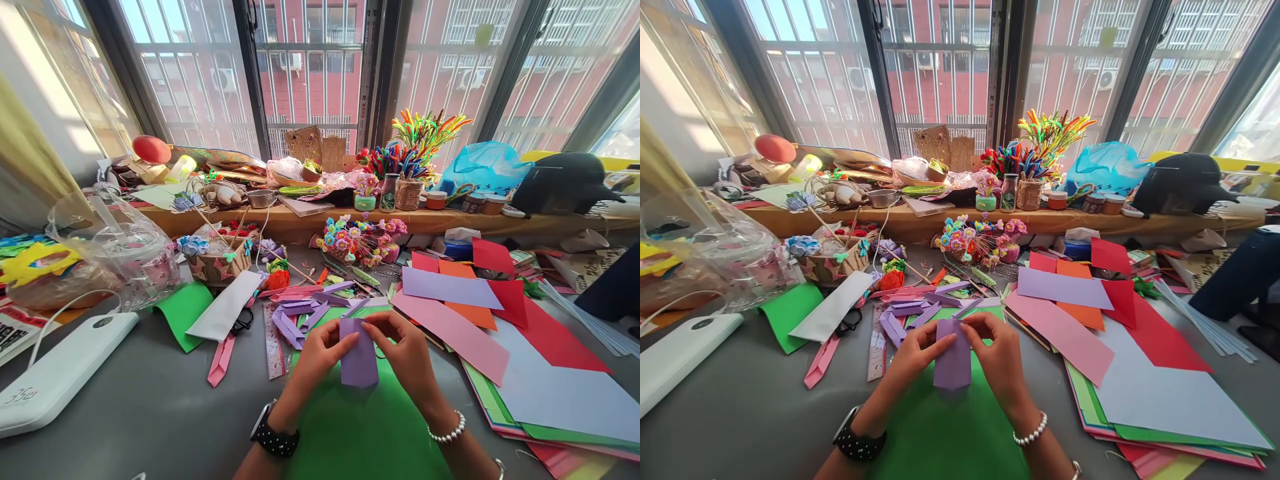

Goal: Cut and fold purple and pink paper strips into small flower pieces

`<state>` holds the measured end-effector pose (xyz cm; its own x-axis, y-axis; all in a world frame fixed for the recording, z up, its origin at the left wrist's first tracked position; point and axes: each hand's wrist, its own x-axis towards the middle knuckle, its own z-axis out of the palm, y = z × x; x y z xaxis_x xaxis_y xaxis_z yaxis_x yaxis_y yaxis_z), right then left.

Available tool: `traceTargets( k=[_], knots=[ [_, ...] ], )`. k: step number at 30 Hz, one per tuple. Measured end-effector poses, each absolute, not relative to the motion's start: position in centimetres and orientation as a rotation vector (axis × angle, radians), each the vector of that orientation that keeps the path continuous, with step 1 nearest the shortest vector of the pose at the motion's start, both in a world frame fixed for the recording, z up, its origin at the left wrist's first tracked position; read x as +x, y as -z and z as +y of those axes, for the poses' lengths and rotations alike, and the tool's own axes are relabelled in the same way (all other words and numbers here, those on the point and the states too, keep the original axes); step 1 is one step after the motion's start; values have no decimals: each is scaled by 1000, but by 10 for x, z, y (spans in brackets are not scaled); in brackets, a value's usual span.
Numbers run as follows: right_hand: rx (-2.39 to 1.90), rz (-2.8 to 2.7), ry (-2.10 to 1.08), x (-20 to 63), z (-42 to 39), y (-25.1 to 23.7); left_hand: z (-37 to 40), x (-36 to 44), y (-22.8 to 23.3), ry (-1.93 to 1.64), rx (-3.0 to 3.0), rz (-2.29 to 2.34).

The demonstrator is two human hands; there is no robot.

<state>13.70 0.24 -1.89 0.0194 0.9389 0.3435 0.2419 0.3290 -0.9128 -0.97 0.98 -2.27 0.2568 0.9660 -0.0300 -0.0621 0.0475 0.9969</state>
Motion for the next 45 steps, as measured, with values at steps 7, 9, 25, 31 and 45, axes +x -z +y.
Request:
traceTargets(
  k=[7, 9, 25, 31, 45],
  knots=[
    [-1033, -1663, -457, 133, 0, 21, 12, -11, 28, -1103, 1251, 1020],
    [-1007, -1705, -385, 132, 0, 22, 12, -11, 28, -1132, 1238, 1028],
    [-1078, -1643, -463, 128, -3, 23, 9, -11, 25, -1239, 1290, 1098],
    [-976, -1729, -98, 126, -2, 32, 11, -11, 31, -1232, 1243, 1113],
    [-805, -1961, 249, 131, 0, 36, 14, -12, 32, -1257, 1155, 1126]
  ],
)
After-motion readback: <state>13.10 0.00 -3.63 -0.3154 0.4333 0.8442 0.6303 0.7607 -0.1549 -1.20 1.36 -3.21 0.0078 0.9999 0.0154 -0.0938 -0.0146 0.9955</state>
